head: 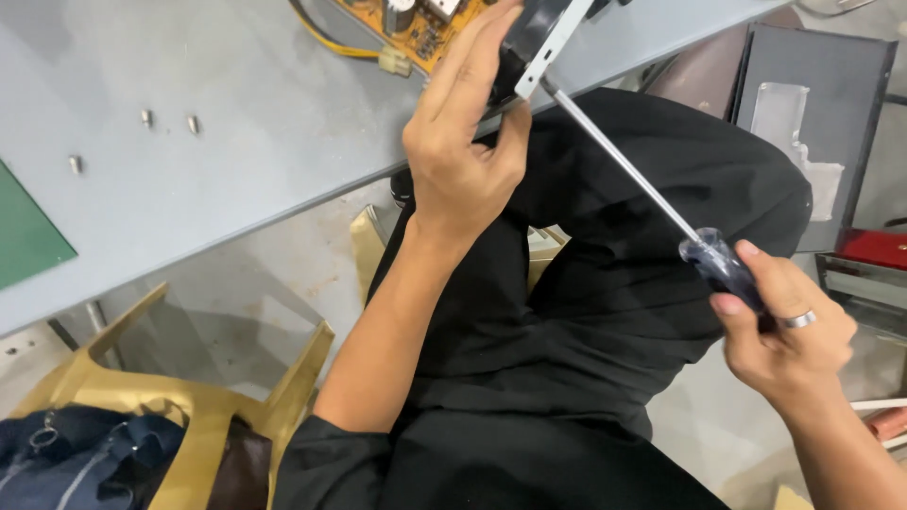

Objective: Unscrewing a fan from a power supply unit and cleaning the internal components with a brush

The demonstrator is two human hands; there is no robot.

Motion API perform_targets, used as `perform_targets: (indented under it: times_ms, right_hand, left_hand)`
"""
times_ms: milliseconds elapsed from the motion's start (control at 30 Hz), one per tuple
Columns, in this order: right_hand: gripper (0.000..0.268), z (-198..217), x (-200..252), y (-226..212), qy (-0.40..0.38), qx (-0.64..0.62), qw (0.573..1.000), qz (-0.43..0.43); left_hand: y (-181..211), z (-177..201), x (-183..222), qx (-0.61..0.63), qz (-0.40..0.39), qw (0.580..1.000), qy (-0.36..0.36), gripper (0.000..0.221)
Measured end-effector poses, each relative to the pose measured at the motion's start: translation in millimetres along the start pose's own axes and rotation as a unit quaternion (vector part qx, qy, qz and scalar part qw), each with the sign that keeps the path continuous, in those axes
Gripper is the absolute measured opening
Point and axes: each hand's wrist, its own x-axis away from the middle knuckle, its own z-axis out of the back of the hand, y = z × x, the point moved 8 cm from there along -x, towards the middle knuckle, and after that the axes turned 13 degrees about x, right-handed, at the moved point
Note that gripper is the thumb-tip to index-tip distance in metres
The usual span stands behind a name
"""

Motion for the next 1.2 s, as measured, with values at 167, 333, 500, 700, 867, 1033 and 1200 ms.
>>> perform_targets:
  times_ms: [167,333,500,700,867,1033,1200]
  right_hand:
    - [0.047,-4.8,-8.2,21.8,-0.137,-0.274,0.91,-0.279]
    - [0.057,-25.6,-7.4,32.9,-0.195,-0.572,0.694,-0.39]
    - [0.054,-50.5,-1.9,15.5,-0.262,-0.773,0.416,-0.401]
    - [0.072,-29.8,-28.2,-1.0,-0.185,-0.755,0.562,-0.282]
    - [0.04,23.3,-14.4,-0.2,0.055,0.076,0.996,0.01]
    - [0.037,12.1,-21.3,1.9,-0.031,0.008,0.995,-0.098]
    - [0.046,-15.9,-17.5,36.9,-0.183,-0.387,0.818,-0.384]
  left_hand:
    - [-0.8,-0.8,-0.6,-0.009,0.009,1.0,-0.005,0.057]
    - [-7.0,0.9,3.2,-0.025,0.013,1.0,-0.005,0.057]
    - [3.6,0.1,-4.5,-0.004,-0.022,1.0,-0.006,0.033]
    - [3.2,2.8,-3.4,-0.022,-0.021,1.0,-0.002,0.039]
    - [-1.5,0.6,-0.9,-0.026,-0.036,0.999,-0.004,0.043]
    - [2.2,-0.2,-4.2,-0.015,-0.026,1.0,0.001,0.047]
    - [-2.8,0.9,-0.5,-0.013,-0.001,1.0,-0.002,0.044]
